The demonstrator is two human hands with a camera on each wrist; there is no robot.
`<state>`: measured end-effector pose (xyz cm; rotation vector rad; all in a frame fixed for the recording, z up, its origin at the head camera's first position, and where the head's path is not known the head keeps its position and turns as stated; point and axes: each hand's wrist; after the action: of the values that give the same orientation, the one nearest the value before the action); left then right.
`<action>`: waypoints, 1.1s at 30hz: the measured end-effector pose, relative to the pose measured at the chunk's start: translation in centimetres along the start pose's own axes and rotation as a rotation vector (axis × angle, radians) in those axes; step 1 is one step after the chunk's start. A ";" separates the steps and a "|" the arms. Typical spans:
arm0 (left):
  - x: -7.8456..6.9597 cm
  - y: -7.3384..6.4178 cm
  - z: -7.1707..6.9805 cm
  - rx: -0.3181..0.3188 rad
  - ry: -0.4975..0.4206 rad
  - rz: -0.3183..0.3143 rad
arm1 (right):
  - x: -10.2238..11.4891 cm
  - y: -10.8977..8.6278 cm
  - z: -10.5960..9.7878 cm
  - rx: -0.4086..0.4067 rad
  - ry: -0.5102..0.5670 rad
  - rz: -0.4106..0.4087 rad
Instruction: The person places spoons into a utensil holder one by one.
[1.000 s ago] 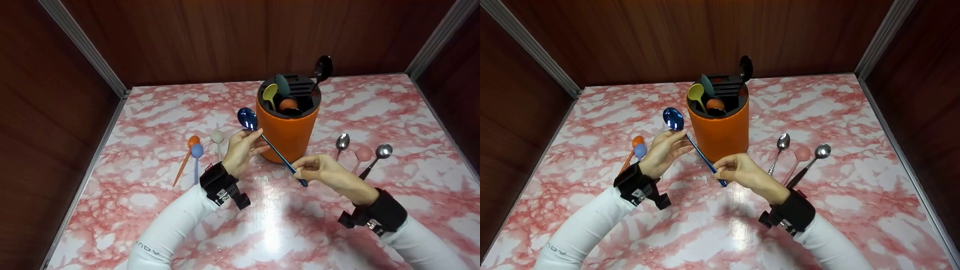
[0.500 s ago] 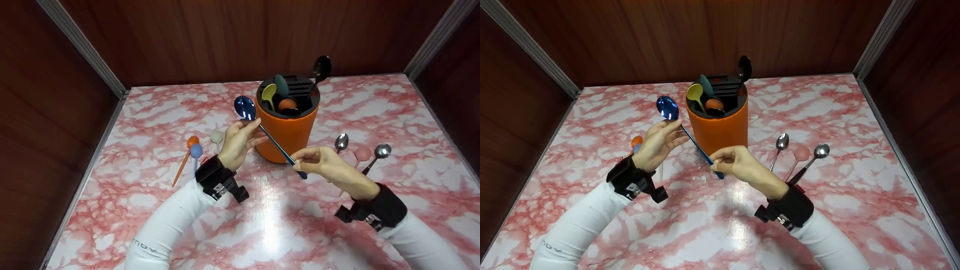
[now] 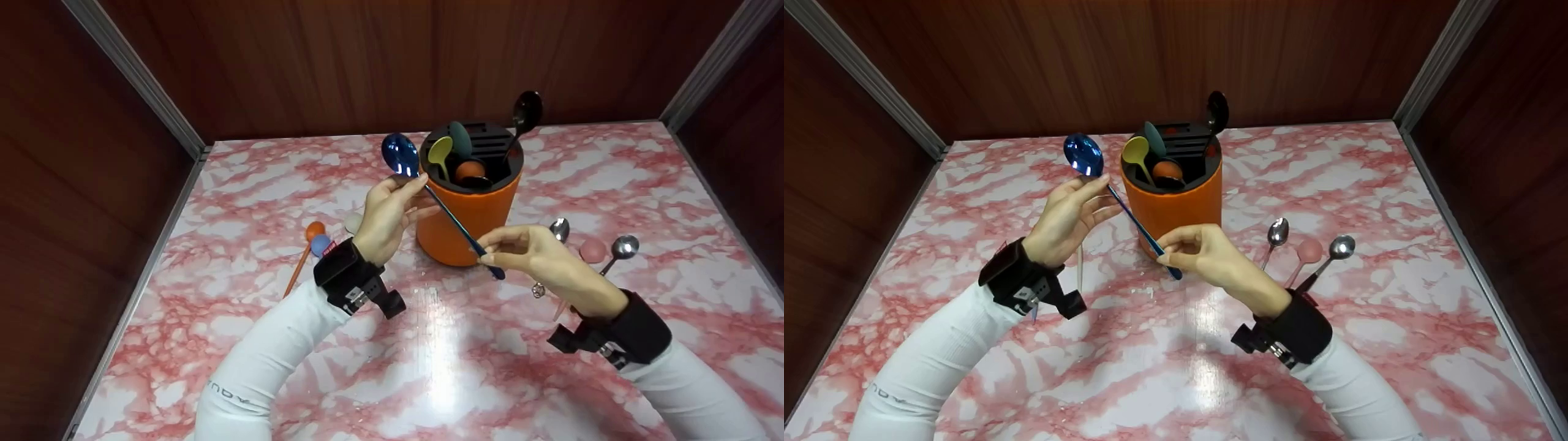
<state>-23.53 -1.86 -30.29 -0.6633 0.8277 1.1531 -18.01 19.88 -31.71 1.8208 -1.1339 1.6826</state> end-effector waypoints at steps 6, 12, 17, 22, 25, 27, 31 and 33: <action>-0.8 0.1 0.5 0.007 0.022 0.010 | 0.6 0.0 -0.2 -0.017 -0.012 -0.014; -1.8 0.3 1.1 0.014 0.039 0.027 | 1.2 -0.2 -0.5 -0.031 -0.016 -0.004; -2.4 0.4 1.5 -0.001 0.048 0.029 | 1.4 -0.1 -0.9 -0.030 0.013 -0.034; -2.9 0.5 1.8 -0.019 0.044 0.019 | 1.3 0.0 -1.1 -0.054 0.059 -0.028; -3.1 0.6 1.9 -0.018 0.041 0.021 | 1.3 0.1 -1.3 -0.063 0.089 -0.020; -3.2 0.7 2.0 -0.014 0.046 0.023 | 1.2 0.1 -1.4 -0.065 0.107 -0.019; -3.6 0.9 2.1 -0.012 0.050 0.039 | 0.7 0.3 -1.6 -0.065 0.148 -0.059; -3.8 1.1 2.1 -0.020 0.046 0.048 | 0.4 0.3 -1.7 -0.065 0.173 -0.088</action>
<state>-24.81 -1.82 -26.00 -0.6922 0.8764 1.1949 -19.35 20.92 -31.10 1.6263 -1.0095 1.6959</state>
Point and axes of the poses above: each hand's wrist, its own y-axis towards the middle knuckle, its own z-axis out of the palm, x = y × z, and after that the axes turned 13 degrees about x, right-handed
